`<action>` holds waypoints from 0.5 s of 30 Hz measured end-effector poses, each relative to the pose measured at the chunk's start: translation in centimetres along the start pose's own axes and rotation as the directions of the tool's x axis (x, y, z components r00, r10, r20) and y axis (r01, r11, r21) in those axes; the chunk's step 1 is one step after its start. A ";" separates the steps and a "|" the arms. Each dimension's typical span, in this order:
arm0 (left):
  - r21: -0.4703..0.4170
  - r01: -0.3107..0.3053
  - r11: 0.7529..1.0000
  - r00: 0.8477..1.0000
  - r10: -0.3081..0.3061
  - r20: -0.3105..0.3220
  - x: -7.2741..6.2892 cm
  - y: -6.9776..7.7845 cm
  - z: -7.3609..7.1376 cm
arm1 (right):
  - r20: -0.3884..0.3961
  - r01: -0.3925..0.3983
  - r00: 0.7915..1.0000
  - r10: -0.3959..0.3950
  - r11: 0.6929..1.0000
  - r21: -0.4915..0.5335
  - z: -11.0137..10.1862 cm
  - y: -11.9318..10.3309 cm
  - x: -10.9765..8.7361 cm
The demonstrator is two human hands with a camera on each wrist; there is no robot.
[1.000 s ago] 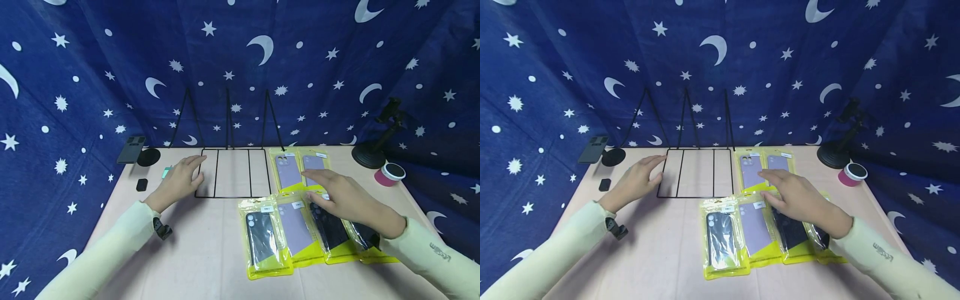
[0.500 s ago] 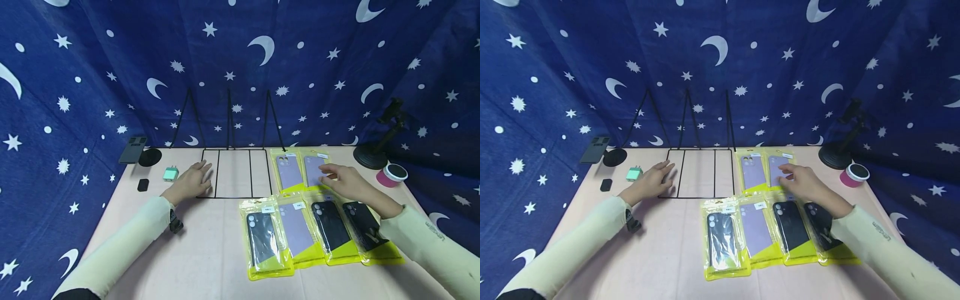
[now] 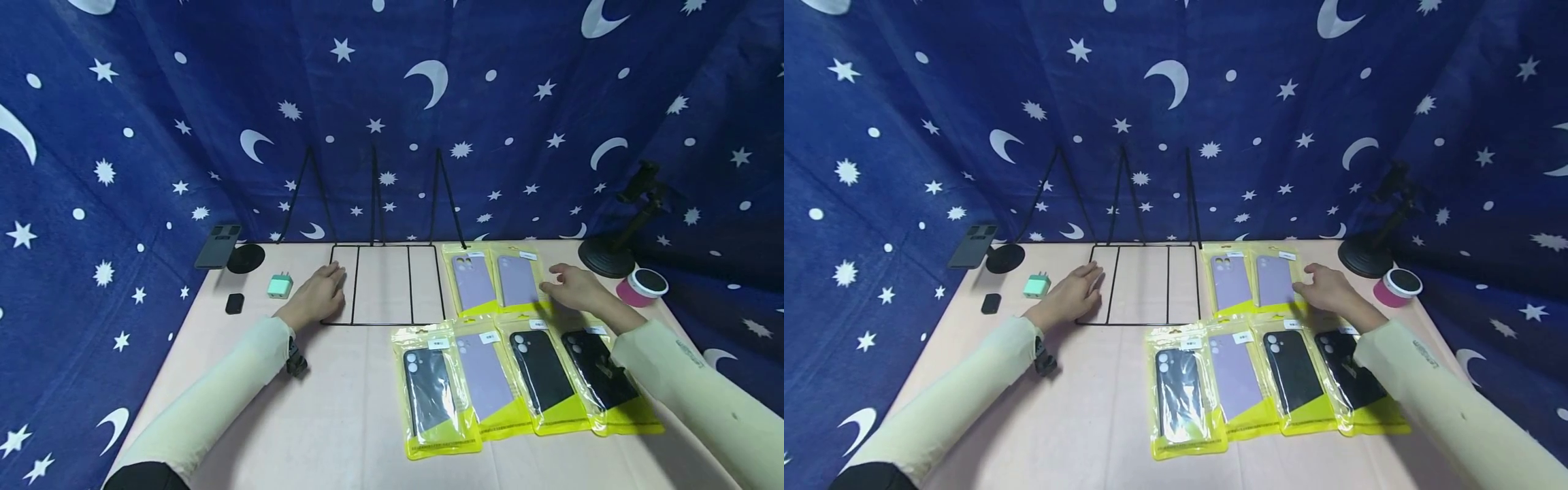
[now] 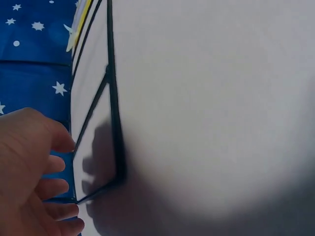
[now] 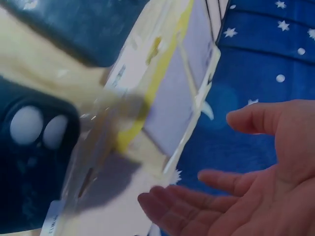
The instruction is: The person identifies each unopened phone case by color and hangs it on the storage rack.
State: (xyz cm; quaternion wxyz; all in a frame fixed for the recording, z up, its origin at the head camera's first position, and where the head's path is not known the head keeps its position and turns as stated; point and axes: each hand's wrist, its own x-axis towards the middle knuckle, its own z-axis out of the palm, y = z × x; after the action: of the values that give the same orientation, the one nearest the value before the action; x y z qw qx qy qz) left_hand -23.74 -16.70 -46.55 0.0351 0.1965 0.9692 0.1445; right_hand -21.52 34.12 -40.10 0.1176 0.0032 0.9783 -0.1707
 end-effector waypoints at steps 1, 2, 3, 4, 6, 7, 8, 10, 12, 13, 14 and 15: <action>0.003 0.003 1.000 1.000 -0.003 0.007 0.0 -0.1 0.1 | 0.017 -0.020 1.000 0.020 1.000 -0.003 0.0 0.3 0.2; 0.003 0.006 1.000 1.000 -0.006 0.016 0.0 -0.3 0.2 | 0.035 -0.035 0.999 0.035 0.999 -0.002 0.0 0.4 0.3; 0.006 0.006 1.000 1.000 -0.007 0.021 0.0 -0.4 0.4 | 0.054 -0.051 0.997 0.050 0.999 0.003 0.0 0.6 0.5; 0.008 0.006 1.000 1.000 -0.006 0.027 0.0 -0.4 0.5 | 0.076 -0.059 0.995 0.058 0.998 0.007 -0.1 0.7 0.6; 0.015 0.008 1.000 0.999 -0.009 0.035 0.0 -0.5 0.7 | 0.129 -0.073 0.989 0.070 0.997 0.016 -0.1 1.0 0.9; 0.022 0.008 1.000 0.999 -0.009 0.035 0.0 -0.6 0.8 | 0.154 -0.081 0.985 0.077 0.997 0.019 -0.1 1.0 1.1; 0.027 0.009 1.000 0.999 -0.010 0.033 0.0 -0.6 0.9 | 0.177 -0.095 0.980 0.090 0.995 0.022 -0.1 1.1 1.3; 0.036 0.015 0.999 0.999 -0.016 0.028 -0.1 -0.6 1.0 | 0.211 -0.107 0.972 0.100 0.994 0.022 0.1 1.1 1.8; 0.038 0.027 0.999 0.999 -0.028 0.025 -0.2 -0.7 1.0 | 0.224 -0.132 0.967 0.123 0.991 0.024 0.3 1.1 2.2; 0.041 0.033 0.999 0.999 -0.034 0.026 -0.3 -0.7 1.0 | 0.221 -0.143 0.966 0.133 0.989 0.029 0.4 1.2 2.4; 0.043 0.036 0.998 0.999 -0.037 0.027 -0.3 -0.7 1.0 | 0.215 -0.147 0.967 0.138 0.989 0.030 0.5 1.2 2.6; 0.045 0.037 0.998 0.999 -0.038 0.027 -0.3 -0.7 1.0 | 0.209 -0.154 0.967 0.143 0.988 0.035 0.6 1.2 2.8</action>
State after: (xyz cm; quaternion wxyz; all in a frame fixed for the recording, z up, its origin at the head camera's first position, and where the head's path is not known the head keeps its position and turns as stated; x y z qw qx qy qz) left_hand -23.64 -17.14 -47.73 0.0472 0.1808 0.9751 0.1196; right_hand -24.05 34.94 -41.72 0.2305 0.0616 0.9532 -0.1855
